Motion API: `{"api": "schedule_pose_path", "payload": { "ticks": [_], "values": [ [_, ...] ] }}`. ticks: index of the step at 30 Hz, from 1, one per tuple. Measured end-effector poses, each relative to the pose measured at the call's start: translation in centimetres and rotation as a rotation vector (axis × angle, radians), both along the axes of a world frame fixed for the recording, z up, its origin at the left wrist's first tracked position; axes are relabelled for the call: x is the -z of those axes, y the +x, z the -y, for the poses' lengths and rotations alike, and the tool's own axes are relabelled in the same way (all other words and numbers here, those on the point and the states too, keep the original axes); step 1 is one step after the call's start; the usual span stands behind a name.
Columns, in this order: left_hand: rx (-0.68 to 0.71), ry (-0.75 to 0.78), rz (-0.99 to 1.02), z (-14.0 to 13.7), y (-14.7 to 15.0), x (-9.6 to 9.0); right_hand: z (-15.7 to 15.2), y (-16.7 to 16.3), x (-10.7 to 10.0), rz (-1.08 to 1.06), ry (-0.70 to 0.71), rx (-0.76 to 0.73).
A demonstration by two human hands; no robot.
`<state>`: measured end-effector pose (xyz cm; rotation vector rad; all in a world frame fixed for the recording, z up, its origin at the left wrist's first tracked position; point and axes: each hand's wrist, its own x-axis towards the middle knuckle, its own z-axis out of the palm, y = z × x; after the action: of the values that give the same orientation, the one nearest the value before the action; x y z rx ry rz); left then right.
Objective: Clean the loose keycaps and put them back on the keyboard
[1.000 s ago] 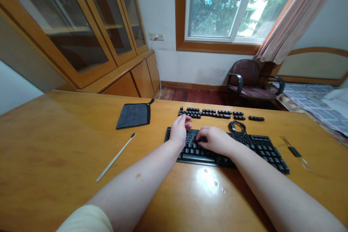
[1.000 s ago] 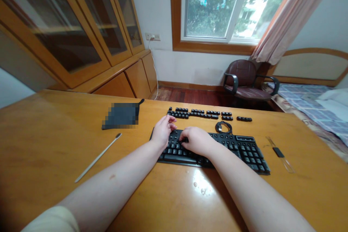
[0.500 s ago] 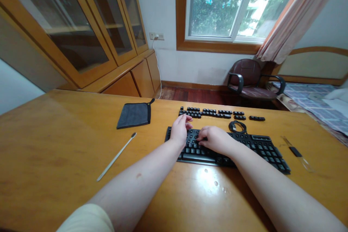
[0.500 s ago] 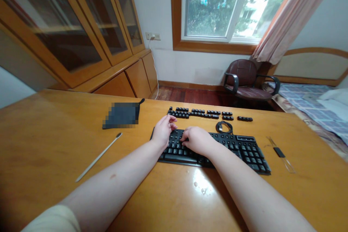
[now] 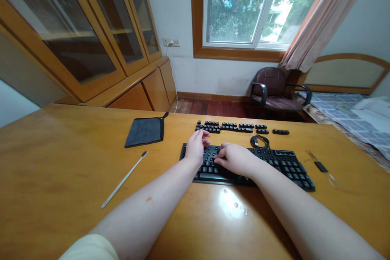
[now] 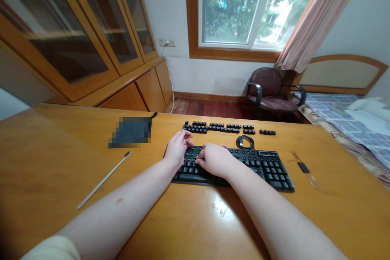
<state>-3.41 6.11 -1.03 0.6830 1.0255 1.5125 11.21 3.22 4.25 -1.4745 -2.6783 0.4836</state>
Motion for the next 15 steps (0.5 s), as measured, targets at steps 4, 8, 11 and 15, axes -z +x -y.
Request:
{"api": "schedule_pose_path", "payload": {
  "ticks": [4, 8, 11, 15],
  "values": [
    [-0.007, 0.002, 0.007, -0.05, -0.13, 0.01, 0.11, -0.22, -0.37, 0.058, -0.002, -0.013],
    [-0.01, 0.006, 0.009, -0.07, -0.25, -0.05, 0.2, -0.43, -0.8, 0.105, -0.034, -0.002],
    [-0.012, 0.002, 0.009, -0.06, -0.32, -0.12, 0.23, -0.5, -0.73, 0.123, -0.023, 0.006],
    [-0.017, 0.002, 0.015, -0.03, -0.34, -0.18, 0.18, -0.39, -0.51, 0.124, -0.043, 0.019]
  ]
}}
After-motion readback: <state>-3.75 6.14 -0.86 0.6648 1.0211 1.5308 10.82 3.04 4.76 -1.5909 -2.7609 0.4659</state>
